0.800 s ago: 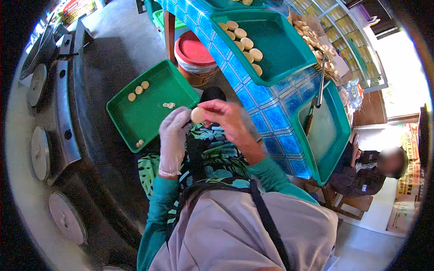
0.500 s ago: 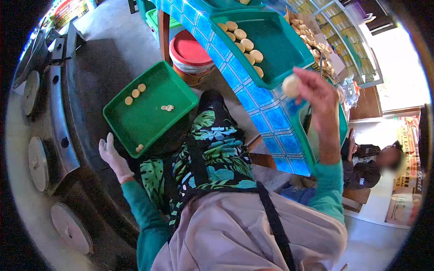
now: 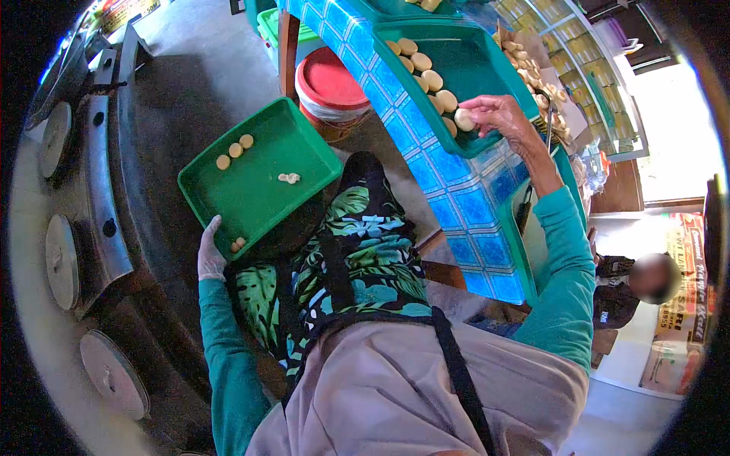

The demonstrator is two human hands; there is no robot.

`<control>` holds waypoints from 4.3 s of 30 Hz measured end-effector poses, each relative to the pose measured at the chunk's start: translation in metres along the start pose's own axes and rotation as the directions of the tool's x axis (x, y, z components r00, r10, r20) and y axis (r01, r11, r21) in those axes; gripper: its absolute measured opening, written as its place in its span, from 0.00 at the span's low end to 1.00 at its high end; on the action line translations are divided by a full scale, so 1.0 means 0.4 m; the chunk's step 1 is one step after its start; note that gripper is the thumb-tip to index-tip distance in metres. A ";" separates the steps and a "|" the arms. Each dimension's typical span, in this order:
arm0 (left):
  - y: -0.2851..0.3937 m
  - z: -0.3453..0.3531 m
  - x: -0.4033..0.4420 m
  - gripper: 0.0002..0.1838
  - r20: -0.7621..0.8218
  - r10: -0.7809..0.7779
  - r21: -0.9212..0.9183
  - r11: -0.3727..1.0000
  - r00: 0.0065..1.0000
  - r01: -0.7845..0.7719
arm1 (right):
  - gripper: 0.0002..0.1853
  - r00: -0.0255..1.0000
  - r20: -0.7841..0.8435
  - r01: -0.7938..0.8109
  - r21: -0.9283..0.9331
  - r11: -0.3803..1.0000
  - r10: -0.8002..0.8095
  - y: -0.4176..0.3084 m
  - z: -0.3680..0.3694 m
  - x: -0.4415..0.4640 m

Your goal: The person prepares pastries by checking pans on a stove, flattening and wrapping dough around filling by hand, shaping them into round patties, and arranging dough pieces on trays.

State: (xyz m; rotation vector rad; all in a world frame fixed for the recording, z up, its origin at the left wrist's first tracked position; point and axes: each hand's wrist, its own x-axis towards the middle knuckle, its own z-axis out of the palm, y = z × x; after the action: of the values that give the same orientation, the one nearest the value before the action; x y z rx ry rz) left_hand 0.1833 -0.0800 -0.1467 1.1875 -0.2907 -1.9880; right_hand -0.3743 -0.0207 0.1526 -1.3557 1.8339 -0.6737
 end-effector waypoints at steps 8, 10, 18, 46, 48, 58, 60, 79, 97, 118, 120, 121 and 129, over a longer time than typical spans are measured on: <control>-0.001 0.049 -0.036 0.21 -0.039 0.095 0.016 0.995 0.995 -0.095 | 0.15 0.981 -0.181 -0.093 -0.122 0.988 0.070 0.010 0.028 0.017; -0.004 0.064 -0.017 0.23 -0.016 0.094 -0.010 0.996 0.995 -0.094 | 0.15 0.984 -0.172 -0.075 -0.145 0.987 0.049 -0.012 0.041 0.004; -0.013 0.136 0.057 0.26 -0.012 0.171 -0.018 0.985 0.985 -0.171 | 0.17 0.994 -0.104 -0.053 -0.349 0.936 0.017 -0.002 0.039 -0.001; -0.026 0.215 0.097 0.29 0.033 0.246 -0.195 0.952 0.969 -0.235 | 0.18 1.000 -0.026 -0.007 -0.400 0.916 -0.003 -0.058 -0.045 -0.001; 0.010 0.225 0.045 0.29 0.104 0.189 -0.250 0.955 0.976 -0.158 | 0.17 0.999 -0.029 0.014 -0.437 0.900 -0.029 -0.069 -0.083 0.034; 0.041 0.132 -0.128 0.20 -0.586 0.101 -0.099 0.976 0.804 -0.195 | 0.08 0.864 0.483 0.348 -0.364 0.864 -0.145 -0.667 0.220 0.366; 0.057 0.078 -0.263 0.19 -0.637 0.093 -0.252 0.913 0.765 -0.321 | 0.06 0.783 0.598 0.412 -0.297 0.861 -0.169 -0.763 0.378 0.395; -0.092 -0.250 -0.996 0.14 -0.918 -0.197 -0.373 0.726 0.345 -0.577 | 0.17 0.349 0.682 0.932 -0.321 0.166 -0.643 -1.327 2.091 0.314; -0.512 -0.208 -1.032 0.13 -0.722 -0.541 -0.691 0.521 0.432 -0.501 | 0.25 0.623 0.421 0.627 -0.772 0.100 -0.659 -1.413 1.636 0.889; -0.232 0.055 -0.852 0.09 -0.939 -0.343 -0.260 0.739 -0.015 -0.621 | 0.21 0.046 0.791 0.997 -0.004 0.071 -0.610 -1.303 2.089 0.377; -0.209 0.107 -0.849 0.12 -0.791 -0.606 -0.460 0.500 0.082 -0.734 | 0.20 0.051 0.786 0.998 -0.054 0.014 -0.617 -1.317 2.069 0.362; -0.258 0.117 -0.829 0.12 -0.783 -0.617 -0.460 0.490 0.078 -0.741 | 0.20 0.057 0.774 0.994 -0.106 -0.041 -0.630 -1.333 2.053 0.341; -0.557 -0.009 -0.794 0.06 -0.998 -0.042 -0.019 0.866 0.035 0.499 | 0.08 -0.515 0.614 0.800 0.595 -0.079 -0.598 -1.158 2.024 -0.172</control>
State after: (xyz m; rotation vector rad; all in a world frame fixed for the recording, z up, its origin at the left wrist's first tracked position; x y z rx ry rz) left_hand 0.1535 0.2982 -0.0664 2.7450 0.4051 -0.8530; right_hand 0.5539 -0.0805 0.0539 -2.5263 -0.5136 -0.1841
